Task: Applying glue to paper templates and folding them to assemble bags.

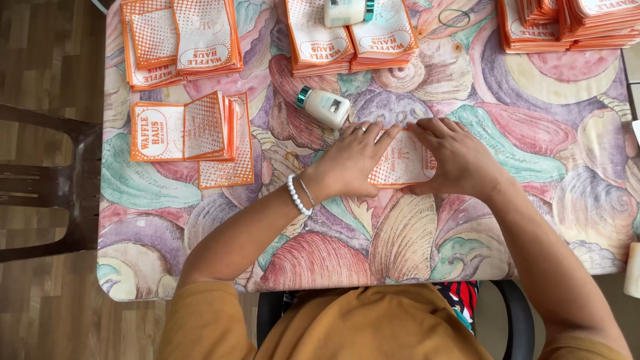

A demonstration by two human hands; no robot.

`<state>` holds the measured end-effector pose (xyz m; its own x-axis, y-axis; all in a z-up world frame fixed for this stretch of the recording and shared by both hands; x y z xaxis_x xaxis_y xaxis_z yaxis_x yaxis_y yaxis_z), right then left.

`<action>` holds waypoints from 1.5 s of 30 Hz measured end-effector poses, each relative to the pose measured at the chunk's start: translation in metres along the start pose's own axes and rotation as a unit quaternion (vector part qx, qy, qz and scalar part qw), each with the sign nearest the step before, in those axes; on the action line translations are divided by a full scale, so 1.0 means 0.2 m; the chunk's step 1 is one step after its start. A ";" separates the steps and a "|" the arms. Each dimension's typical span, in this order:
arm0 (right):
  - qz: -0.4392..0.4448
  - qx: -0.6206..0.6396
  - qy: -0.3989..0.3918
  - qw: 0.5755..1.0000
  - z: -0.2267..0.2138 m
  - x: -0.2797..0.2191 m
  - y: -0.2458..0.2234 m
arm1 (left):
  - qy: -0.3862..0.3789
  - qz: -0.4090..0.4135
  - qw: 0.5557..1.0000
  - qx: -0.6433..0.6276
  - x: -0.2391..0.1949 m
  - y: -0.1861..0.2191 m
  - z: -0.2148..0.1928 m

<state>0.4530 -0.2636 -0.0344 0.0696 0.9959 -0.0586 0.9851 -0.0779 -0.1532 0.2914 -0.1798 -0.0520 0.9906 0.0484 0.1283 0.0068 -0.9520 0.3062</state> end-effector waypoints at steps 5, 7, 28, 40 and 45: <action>0.028 -0.008 -0.048 0.998 -0.10 0.00 -0.09 | -0.001 -0.002 1.000 0.030 0.05 0.01 -0.01; 0.044 0.006 -0.057 0.997 -0.07 0.05 -0.05 | 0.004 0.010 0.999 0.032 0.07 0.01 -0.01; 0.091 0.686 0.081 0.717 -0.05 -0.10 -0.05 | 0.463 -0.068 0.720 -0.513 -0.20 0.21 -0.15; -0.042 0.657 0.099 0.746 -0.07 -0.17 -0.10 | 0.533 -0.090 0.715 -0.444 -0.24 0.13 -0.14; -0.043 0.653 0.095 0.750 -0.04 -0.20 -0.06 | 0.510 -0.029 0.765 -0.391 -0.23 0.24 -0.26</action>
<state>0.4396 -0.3024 -0.0213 0.1584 0.9787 0.1303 0.0009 0.1318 -0.9913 0.2384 -0.2112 0.0051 0.3658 0.6751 0.6407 -0.4321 -0.4865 0.7593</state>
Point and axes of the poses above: each hand's wrist, its own x-axis towards the middle knuckle, its own z-axis out of the palm, y = z × x, the point moved 5 cm from there along x, towards the middle knuckle, and after that the axes turned 13 degrees about z, right-handed, at the moved point
